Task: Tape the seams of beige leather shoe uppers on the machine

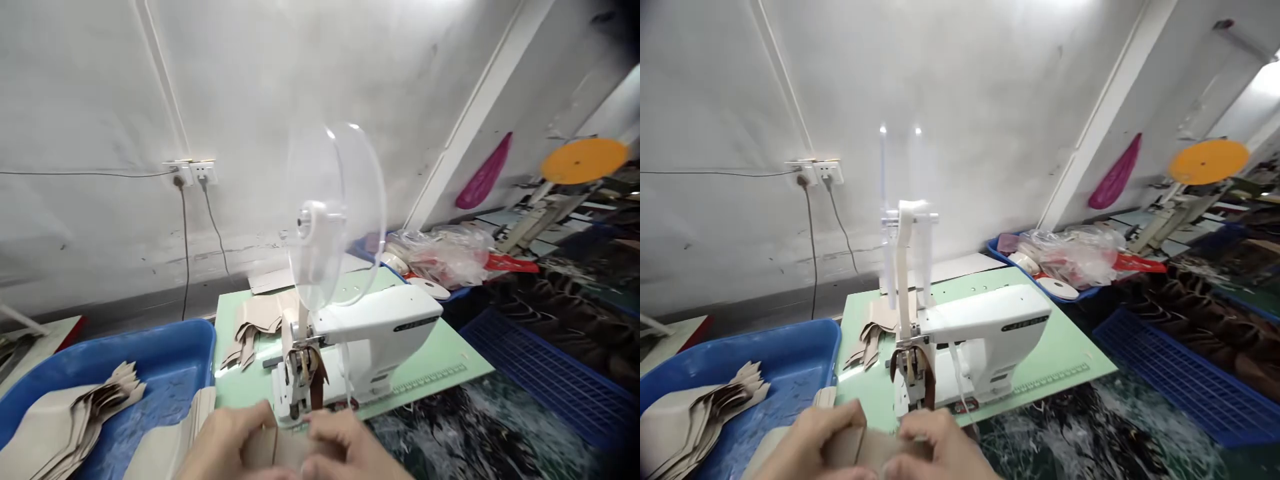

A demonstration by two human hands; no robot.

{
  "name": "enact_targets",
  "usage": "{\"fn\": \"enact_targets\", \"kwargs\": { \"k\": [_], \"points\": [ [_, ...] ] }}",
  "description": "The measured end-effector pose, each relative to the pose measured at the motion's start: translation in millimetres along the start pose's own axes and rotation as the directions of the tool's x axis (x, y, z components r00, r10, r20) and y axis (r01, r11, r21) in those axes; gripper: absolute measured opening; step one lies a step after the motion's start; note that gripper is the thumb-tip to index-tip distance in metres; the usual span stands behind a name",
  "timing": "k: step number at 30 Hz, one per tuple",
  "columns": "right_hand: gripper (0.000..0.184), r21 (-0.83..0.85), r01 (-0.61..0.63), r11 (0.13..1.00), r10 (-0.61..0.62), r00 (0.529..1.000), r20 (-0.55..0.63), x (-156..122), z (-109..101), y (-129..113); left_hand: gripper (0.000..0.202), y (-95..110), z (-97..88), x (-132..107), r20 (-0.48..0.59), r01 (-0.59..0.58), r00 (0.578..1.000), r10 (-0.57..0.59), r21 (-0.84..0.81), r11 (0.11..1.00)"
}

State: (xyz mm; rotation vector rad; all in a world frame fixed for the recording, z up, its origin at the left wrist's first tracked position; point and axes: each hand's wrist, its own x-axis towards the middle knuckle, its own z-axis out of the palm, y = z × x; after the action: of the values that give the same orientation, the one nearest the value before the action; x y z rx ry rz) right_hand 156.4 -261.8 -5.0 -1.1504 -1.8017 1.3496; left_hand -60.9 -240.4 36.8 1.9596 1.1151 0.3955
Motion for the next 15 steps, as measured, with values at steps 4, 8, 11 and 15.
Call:
{"fn": "enact_targets", "kwargs": {
  "k": [4, 8, 11, 15],
  "points": [
    [0.039, 0.188, -0.229, 0.955, 0.266, 0.942, -0.204, 1, -48, -18, 0.043, 7, 4.1, 40, -0.128, 0.138, 0.971, -0.201, -0.386, 0.912],
    [0.039, 0.505, -0.192, 0.841, 0.327, 0.925, -0.193, 23, -60, -2, 0.044, -5, 24.2, 62, -0.259, 0.08, 0.93, -0.26, -0.549, 0.832],
    [0.037, 0.693, -0.187, 0.696, 0.377, 0.917, -0.131, 35, -57, 9, 0.042, -11, 34.6, 65, -0.298, 0.06, 0.913, -0.28, -0.581, 0.812],
    [0.039, 0.756, -0.155, 0.636, 0.392, 0.909, -0.143, 42, -59, 16, 0.043, -10, 38.0, 64, -0.34, 0.096, 0.876, -0.343, -0.573, 0.814]
  ]
}}
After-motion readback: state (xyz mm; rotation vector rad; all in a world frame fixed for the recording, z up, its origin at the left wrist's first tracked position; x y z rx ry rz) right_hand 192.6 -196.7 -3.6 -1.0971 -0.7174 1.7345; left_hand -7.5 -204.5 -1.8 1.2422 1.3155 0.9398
